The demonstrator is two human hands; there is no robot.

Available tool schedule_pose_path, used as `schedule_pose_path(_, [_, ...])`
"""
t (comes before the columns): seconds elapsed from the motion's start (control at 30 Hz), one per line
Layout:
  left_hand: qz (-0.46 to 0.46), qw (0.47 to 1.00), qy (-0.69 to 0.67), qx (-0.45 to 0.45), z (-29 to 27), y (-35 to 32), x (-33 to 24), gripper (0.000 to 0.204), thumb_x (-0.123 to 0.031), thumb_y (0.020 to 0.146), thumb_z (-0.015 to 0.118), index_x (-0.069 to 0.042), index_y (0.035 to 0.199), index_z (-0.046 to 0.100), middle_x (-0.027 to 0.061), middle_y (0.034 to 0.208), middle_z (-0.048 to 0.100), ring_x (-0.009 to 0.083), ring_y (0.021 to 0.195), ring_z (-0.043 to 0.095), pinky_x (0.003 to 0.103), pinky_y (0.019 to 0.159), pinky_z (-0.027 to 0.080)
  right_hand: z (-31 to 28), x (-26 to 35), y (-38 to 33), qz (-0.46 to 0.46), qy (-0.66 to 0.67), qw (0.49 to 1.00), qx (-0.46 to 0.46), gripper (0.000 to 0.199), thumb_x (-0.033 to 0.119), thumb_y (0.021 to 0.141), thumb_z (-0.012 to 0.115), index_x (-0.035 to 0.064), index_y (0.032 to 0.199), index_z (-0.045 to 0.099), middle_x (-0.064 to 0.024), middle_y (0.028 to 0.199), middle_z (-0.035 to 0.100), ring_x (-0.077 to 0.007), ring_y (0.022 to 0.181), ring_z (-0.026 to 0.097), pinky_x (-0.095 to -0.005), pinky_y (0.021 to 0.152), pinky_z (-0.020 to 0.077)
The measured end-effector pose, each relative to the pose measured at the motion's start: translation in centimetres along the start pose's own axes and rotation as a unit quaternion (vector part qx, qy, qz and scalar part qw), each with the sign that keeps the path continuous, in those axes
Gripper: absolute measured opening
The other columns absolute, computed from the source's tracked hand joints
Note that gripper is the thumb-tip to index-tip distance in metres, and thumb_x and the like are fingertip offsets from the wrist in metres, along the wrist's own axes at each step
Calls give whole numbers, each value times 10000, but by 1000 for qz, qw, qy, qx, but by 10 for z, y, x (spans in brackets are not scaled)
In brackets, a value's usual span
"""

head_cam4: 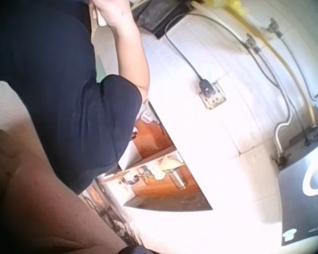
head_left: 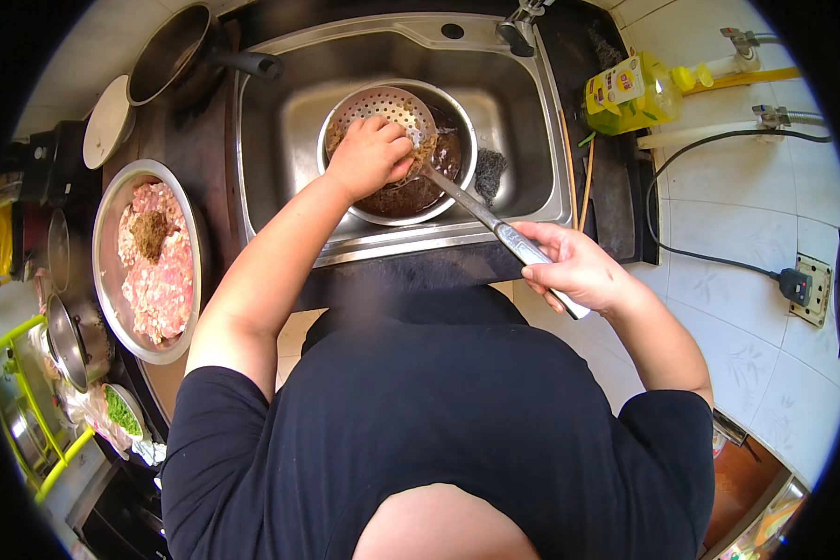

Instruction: The person uses a slotted spoon to scoop a brown, fibrous ingredient from a bowl of liquid in the sink and adds it to a bowl of ground meat. They then rinse the ingredient under running water and transfer the combined mixture into a wok on the stove.

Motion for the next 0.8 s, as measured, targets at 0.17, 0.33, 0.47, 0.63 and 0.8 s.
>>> schedule_pose_path(0.17, [37, 998, -39, -39, -7, 2, -2, 294, -305, 762, 621, -161, 1016, 591, 32, 1091, 554, 252, 1104, 460, 441, 966, 292, 2, 4, -4, -6, -3, 1000, 11, 546, 44, 785, 526, -19, 1300, 357, 2, 613, 500, -50, 421, 455, -174, 401, 394])
schedule_pose_path(0.33, [-32, 996, -42, -77, -34, -16, 26, 403, -282, 856, 493, -104, 1217, 497, 113, 1311, 425, 319, 1269, 317, 439, 1047, 242, 0, 7, -4, 2, -6, 1000, -24, 535, 37, 787, 514, -15, 1295, 355, 9, 598, 502, -44, 403, 454, -172, 393, 391])
schedule_pose_path(0.47, [-25, 995, 86, -44, -17, -26, 21, 697, -472, 845, 466, -11, 1340, 297, 190, 1341, 369, 319, 1294, 279, 431, 1081, 182, -3, 2, -8, -5, 4, 1000, -11, 543, 41, 786, 518, -22, 1296, 345, 2, 607, 502, -49, 411, 458, -176, 389, 392])
schedule_pose_path(0.63, [-97, 991, 72, -62, 0, -16, -7, 847, -533, 809, 496, 49, 1352, 207, 247, 1361, 307, 356, 1304, 245, 446, 1087, 142, 2, 0, -10, -12, 20, 1000, 10, 551, 51, 784, 527, -20, 1298, 344, -1, 616, 497, -56, 424, 454, -181, 387, 397])
schedule_pose_path(0.8, [-82, 992, -8, -97, -8, -8, -6, 733, -472, 822, 518, -67, 1373, 253, 226, 1386, 270, 389, 1290, 251, 461, 1054, 221, 0, -1, -9, 1, -3, 1000, 0, 555, 52, 783, 533, -19, 1300, 345, 2, 618, 495, -54, 429, 450, -181, 387, 401])
Point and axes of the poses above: each hand's wrist, its own y-axis towards the middle knuckle, its own z-axis out of the palm, x = y × z, the point moved 5 cm from there along y, towards the middle knuckle
